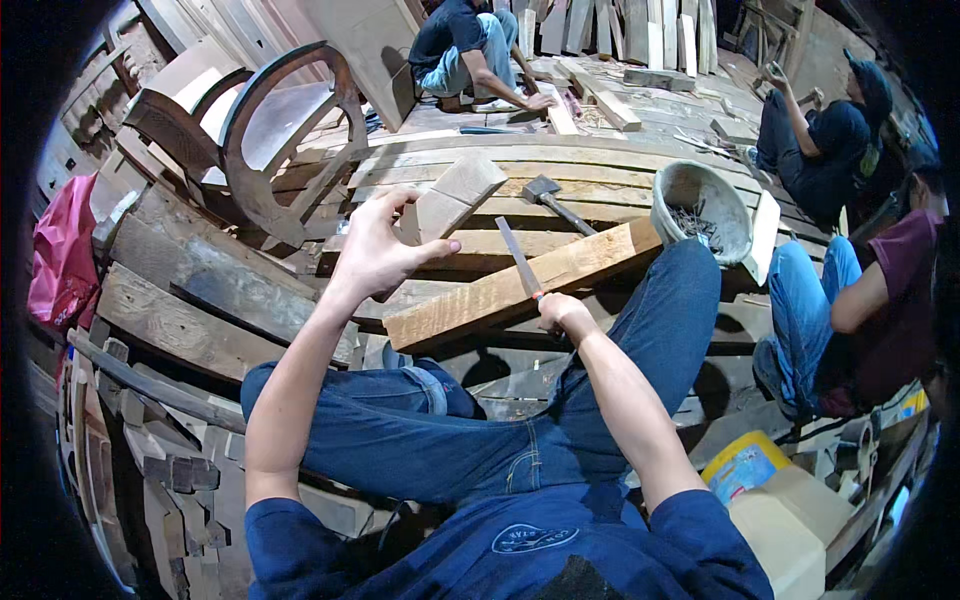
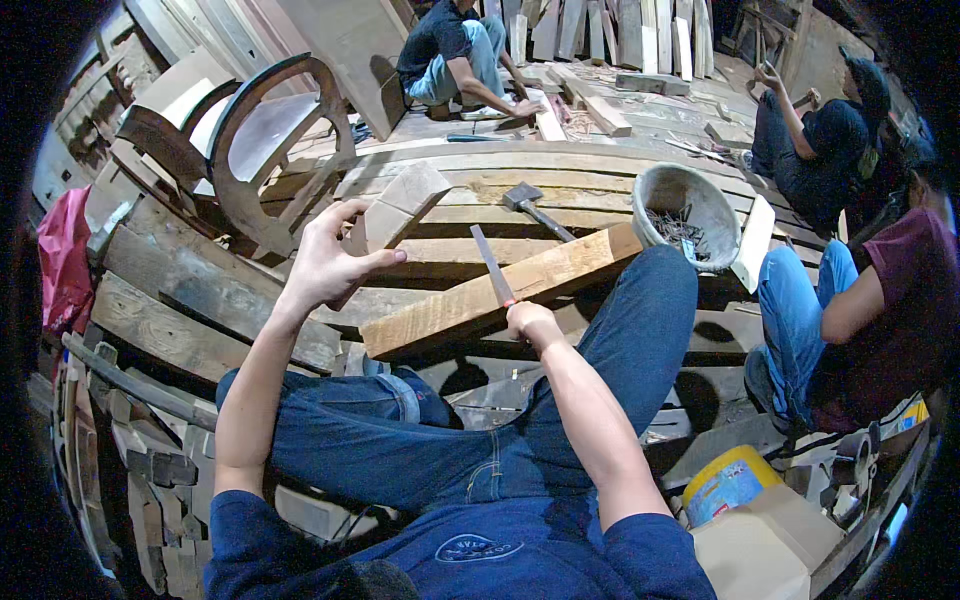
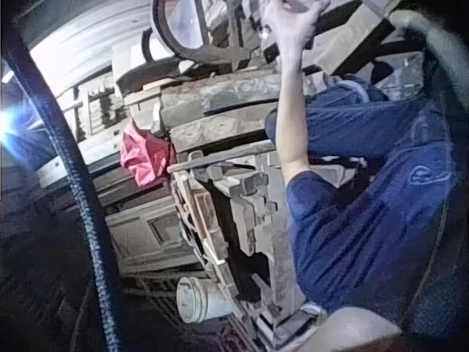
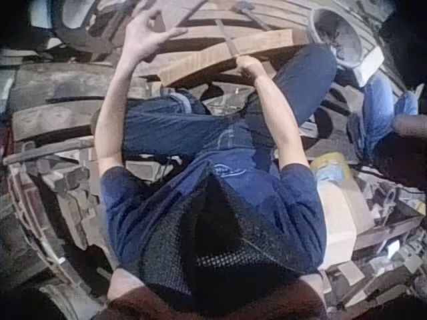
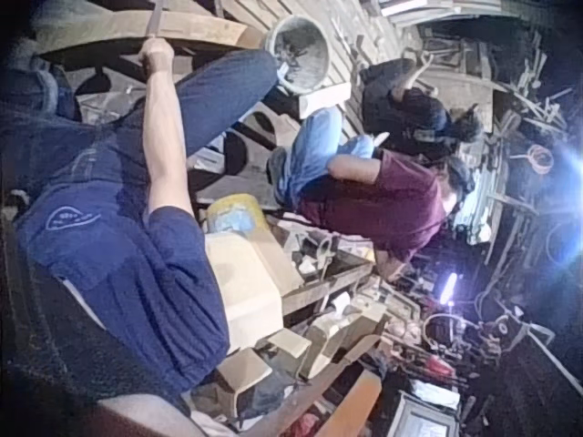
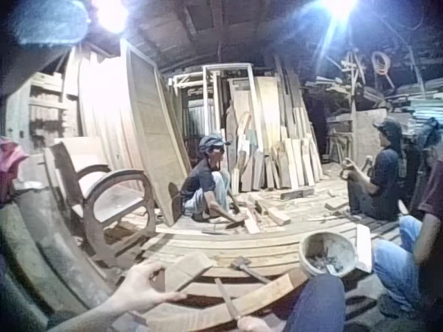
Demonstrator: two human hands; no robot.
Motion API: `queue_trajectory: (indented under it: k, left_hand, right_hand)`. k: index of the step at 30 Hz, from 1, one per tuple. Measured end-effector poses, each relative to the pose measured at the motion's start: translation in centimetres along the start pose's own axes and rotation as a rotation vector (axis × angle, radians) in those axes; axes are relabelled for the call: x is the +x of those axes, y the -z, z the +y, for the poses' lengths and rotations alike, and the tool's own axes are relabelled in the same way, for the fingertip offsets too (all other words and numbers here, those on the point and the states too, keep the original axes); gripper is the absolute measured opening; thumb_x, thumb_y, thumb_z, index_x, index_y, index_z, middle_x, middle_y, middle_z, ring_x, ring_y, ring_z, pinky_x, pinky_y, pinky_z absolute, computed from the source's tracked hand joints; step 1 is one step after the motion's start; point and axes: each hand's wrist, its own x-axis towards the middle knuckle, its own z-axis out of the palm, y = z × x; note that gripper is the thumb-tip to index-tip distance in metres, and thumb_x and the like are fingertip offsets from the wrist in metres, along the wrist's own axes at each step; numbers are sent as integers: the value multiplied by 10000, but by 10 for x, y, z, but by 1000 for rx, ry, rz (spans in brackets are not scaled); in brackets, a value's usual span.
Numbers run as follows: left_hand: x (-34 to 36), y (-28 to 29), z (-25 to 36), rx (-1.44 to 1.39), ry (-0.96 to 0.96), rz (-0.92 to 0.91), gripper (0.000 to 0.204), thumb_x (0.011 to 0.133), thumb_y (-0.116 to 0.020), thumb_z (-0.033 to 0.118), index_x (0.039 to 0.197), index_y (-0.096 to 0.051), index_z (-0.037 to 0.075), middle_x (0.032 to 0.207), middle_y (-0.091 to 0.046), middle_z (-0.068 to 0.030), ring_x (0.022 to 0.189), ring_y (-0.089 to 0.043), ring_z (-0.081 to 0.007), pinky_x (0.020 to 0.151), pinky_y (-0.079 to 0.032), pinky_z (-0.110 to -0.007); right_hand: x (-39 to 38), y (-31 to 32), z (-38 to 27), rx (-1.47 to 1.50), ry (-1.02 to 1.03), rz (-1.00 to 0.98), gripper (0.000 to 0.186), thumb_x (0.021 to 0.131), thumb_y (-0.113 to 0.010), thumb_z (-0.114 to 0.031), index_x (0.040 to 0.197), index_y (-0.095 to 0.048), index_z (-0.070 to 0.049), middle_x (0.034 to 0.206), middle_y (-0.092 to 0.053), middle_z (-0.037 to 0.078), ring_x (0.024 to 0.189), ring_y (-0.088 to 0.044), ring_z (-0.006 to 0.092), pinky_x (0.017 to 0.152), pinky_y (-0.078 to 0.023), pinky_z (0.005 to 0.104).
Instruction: Use a metal file to shape and smooth the edges of a small wooden block.
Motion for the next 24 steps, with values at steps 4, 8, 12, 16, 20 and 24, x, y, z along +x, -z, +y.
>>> queue_trajectory:
  k: [4, 8, 12, 16, 20, 24]
  left_hand:
    - [0, -3, -7, 69, -49, 56, 583, 640, -853, 328, 1084, -635, 20, 1012, -657, -112, 963, -605, -194, 895, -450, -323]
    - [-1, -3, -9, -28, 38, 25, 602, 638, -854, 335, 1097, -630, 17, 1026, -654, -119, 967, -601, -199, 899, -450, -326]
    - [-1, 2, -8, 11, 46, -4, 640, 628, -859, 345, 1116, -622, 7, 1035, -647, -130, 961, -603, -203, 880, -463, -330]
    - [-2, 0, -2, -23, 30, -62, 648, 616, -864, 347, 1113, -621, 10, 1033, -646, -139, 965, -602, -206, 877, -463, -338]
    - [-7, -12, -9, -48, 129, -192, 639, 621, -858, 367, 1092, -618, 9, 1012, -650, -133, 968, -599, -189, 870, -463, -337]
    - [-12, -35, -16, -55, 29, -290, 672, 615, -851, 390, 1123, -628, 11, 1040, -662, -158, 990, -626, -249, 889, -469, -363]
  right_hand:
    - [2, -1, 2, 34, -9, 122, 221, 703, -625, -164, 851, -692, -14, 851, -698, 174, 813, -685, 306, 694, -546, 400]
    - [-18, 12, -8, 61, -20, 145, 250, 734, -625, -205, 872, -689, -6, 865, -703, 164, 796, -690, 293, 686, -553, 397]
    - [-52, 53, -12, 264, -48, 46, 336, 792, -616, -308, 891, -682, 5, 824, -703, 159, 644, -688, 255, 562, -552, 384]
    - [-76, 86, -27, 288, 119, 589, 449, 817, -679, -368, 1043, -590, 10, 793, -653, 229, 687, -659, 314, 612, -524, 374]
    - [-135, 106, -51, 893, 662, 619, 383, 869, -673, -179, 1150, -506, 20, 892, -624, 108, 635, -601, 145, 576, -502, 281]
    - [-146, 103, -51, 1174, 829, 445, 315, 915, -603, -187, 1176, -532, -27, 856, -619, 49, 633, -595, 102, 547, -473, 227]
